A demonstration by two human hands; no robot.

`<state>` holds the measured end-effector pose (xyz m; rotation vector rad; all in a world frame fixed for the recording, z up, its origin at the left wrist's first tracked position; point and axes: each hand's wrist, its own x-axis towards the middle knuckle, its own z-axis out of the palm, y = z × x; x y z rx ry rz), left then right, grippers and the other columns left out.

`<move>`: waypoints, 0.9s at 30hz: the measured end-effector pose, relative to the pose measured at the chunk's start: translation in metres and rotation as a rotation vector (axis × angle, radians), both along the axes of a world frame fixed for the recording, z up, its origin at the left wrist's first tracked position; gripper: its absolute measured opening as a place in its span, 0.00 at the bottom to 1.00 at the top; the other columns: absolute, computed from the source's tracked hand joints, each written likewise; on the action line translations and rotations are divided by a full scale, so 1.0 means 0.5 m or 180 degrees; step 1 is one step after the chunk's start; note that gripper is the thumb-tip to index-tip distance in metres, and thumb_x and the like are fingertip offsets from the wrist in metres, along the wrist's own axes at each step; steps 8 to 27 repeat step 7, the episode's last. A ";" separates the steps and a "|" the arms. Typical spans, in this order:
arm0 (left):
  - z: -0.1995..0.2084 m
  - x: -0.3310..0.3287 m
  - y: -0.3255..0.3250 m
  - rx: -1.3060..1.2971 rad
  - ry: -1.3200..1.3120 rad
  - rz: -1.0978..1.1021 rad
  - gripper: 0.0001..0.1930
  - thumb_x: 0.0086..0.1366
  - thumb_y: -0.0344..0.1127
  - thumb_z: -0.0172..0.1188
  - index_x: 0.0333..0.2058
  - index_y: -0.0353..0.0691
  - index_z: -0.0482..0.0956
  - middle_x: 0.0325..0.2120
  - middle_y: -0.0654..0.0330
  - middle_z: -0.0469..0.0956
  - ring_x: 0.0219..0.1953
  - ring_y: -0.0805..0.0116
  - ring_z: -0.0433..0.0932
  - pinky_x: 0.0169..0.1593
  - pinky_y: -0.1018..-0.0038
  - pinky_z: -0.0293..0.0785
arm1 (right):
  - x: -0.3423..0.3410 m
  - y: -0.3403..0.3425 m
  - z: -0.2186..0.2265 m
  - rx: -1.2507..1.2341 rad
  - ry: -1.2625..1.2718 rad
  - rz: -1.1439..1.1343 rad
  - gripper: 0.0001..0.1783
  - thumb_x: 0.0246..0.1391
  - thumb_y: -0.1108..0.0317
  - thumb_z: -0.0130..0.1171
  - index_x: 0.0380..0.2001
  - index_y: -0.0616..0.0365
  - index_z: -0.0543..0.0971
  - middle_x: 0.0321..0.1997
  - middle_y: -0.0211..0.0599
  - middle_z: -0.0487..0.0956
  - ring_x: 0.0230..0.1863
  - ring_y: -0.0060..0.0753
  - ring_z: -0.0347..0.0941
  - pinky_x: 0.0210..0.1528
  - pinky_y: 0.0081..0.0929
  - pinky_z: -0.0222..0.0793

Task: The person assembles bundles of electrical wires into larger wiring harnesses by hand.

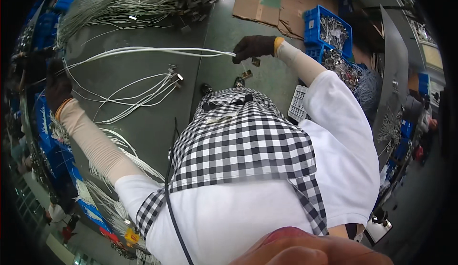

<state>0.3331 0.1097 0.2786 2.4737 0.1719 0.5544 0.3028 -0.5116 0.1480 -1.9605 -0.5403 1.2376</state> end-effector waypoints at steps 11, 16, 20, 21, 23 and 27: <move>-0.007 -0.056 0.051 -0.0334 0.0425 0.0579 0.28 0.66 0.50 0.62 0.63 0.52 0.70 0.54 0.53 0.78 0.56 0.72 0.76 0.60 0.78 0.67 | 0.008 0.021 0.016 -0.0217 0.0750 0.0068 0.19 0.57 0.49 0.59 0.42 0.49 0.86 0.44 0.32 0.84 0.45 0.21 0.74 0.51 0.23 0.68; -0.007 -0.056 0.051 -0.0334 0.0425 0.0579 0.28 0.66 0.50 0.62 0.63 0.52 0.70 0.54 0.53 0.78 0.56 0.72 0.76 0.60 0.78 0.67 | 0.008 0.021 0.016 -0.0217 0.0750 0.0068 0.19 0.57 0.49 0.59 0.42 0.49 0.86 0.44 0.32 0.84 0.45 0.21 0.74 0.51 0.23 0.68; -0.007 -0.056 0.051 -0.0334 0.0425 0.0579 0.28 0.66 0.50 0.62 0.63 0.52 0.70 0.54 0.53 0.78 0.56 0.72 0.76 0.60 0.78 0.67 | 0.008 0.021 0.016 -0.0217 0.0750 0.0068 0.19 0.57 0.49 0.59 0.42 0.49 0.86 0.44 0.32 0.84 0.45 0.21 0.74 0.51 0.23 0.68; -0.007 -0.056 0.051 -0.0334 0.0425 0.0579 0.28 0.66 0.50 0.62 0.63 0.52 0.70 0.54 0.53 0.78 0.56 0.72 0.76 0.60 0.78 0.67 | 0.008 0.021 0.016 -0.0217 0.0750 0.0068 0.19 0.57 0.49 0.59 0.42 0.49 0.86 0.44 0.32 0.84 0.45 0.21 0.74 0.51 0.23 0.68; -0.007 -0.056 0.051 -0.0334 0.0425 0.0579 0.28 0.66 0.50 0.62 0.63 0.52 0.70 0.54 0.53 0.78 0.56 0.72 0.76 0.60 0.78 0.67 | 0.008 0.021 0.016 -0.0217 0.0750 0.0068 0.19 0.57 0.49 0.59 0.42 0.49 0.86 0.44 0.32 0.84 0.45 0.21 0.74 0.51 0.23 0.68; -0.007 -0.056 0.051 -0.0334 0.0425 0.0579 0.28 0.66 0.50 0.62 0.63 0.52 0.70 0.54 0.53 0.78 0.56 0.72 0.76 0.60 0.78 0.67 | 0.008 0.021 0.016 -0.0217 0.0750 0.0068 0.19 0.57 0.49 0.59 0.42 0.49 0.86 0.44 0.32 0.84 0.45 0.21 0.74 0.51 0.23 0.68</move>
